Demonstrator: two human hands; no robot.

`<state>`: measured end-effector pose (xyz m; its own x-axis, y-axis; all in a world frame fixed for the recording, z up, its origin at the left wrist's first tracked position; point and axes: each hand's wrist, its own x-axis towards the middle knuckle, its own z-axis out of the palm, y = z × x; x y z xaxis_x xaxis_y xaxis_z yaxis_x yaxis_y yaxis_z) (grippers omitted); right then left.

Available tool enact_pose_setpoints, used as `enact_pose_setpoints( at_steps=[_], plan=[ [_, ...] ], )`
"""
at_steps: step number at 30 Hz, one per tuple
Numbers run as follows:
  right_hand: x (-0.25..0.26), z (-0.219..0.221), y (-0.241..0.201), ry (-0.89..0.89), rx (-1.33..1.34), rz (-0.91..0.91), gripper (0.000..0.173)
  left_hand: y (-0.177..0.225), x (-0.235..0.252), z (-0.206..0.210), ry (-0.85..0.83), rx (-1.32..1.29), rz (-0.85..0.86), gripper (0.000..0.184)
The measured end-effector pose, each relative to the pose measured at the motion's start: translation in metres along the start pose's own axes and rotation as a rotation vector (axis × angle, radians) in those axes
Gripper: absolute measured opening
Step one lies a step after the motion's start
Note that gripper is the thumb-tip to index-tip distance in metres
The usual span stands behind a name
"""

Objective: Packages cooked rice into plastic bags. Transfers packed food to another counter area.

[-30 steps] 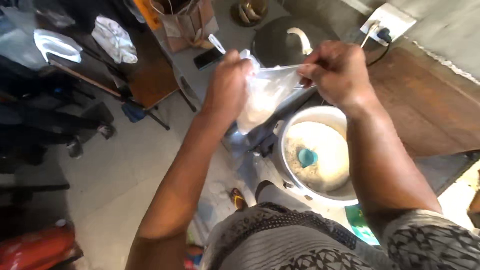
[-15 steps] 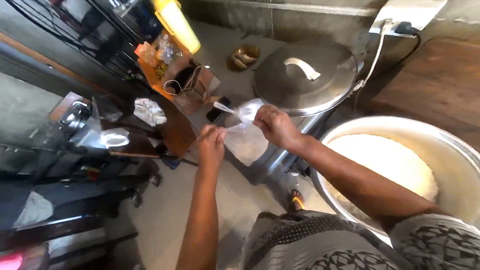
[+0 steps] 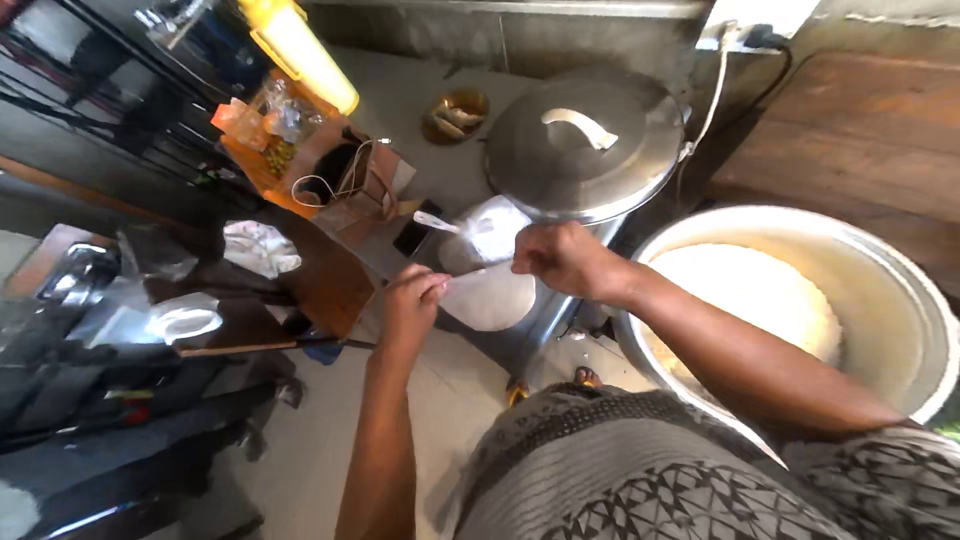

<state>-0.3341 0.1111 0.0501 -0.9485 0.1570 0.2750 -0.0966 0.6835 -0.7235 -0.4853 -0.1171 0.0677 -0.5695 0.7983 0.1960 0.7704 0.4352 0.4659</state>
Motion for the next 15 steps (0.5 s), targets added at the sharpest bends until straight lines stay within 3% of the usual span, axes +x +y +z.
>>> enact_pose_setpoints(
  at_steps=[4, 6, 10, 11, 12, 15],
  plan=[
    [0.009, -0.001, -0.009, 0.048, -0.088, -0.051, 0.008, -0.029, -0.018, -0.023, 0.243, -0.215, 0.02, 0.017],
    [0.011, 0.002, -0.007, 0.065, -0.065, -0.036, 0.008, -0.053, -0.032, -0.013, 0.332, -0.367, -0.038, 0.032],
    [0.011, 0.006, -0.013, 0.051, -0.084, 0.033, 0.011, -0.053, -0.049, 0.054, 0.195, -0.458, -0.058, 0.123],
    [0.012, 0.004, -0.014, 0.044, -0.093, 0.059, 0.011, -0.045, -0.046, 0.069, 0.188, -0.437, -0.043, 0.128],
    [0.012, 0.002, -0.015, 0.037, -0.101, 0.085, 0.011, -0.039, -0.043, 0.081, 0.192, -0.408, -0.025, 0.119],
    [0.011, -0.004, -0.015, 0.04, -0.073, 0.161, 0.013, -0.036, -0.036, 0.103, 0.318, -0.288, 0.127, 0.049]
  ],
)
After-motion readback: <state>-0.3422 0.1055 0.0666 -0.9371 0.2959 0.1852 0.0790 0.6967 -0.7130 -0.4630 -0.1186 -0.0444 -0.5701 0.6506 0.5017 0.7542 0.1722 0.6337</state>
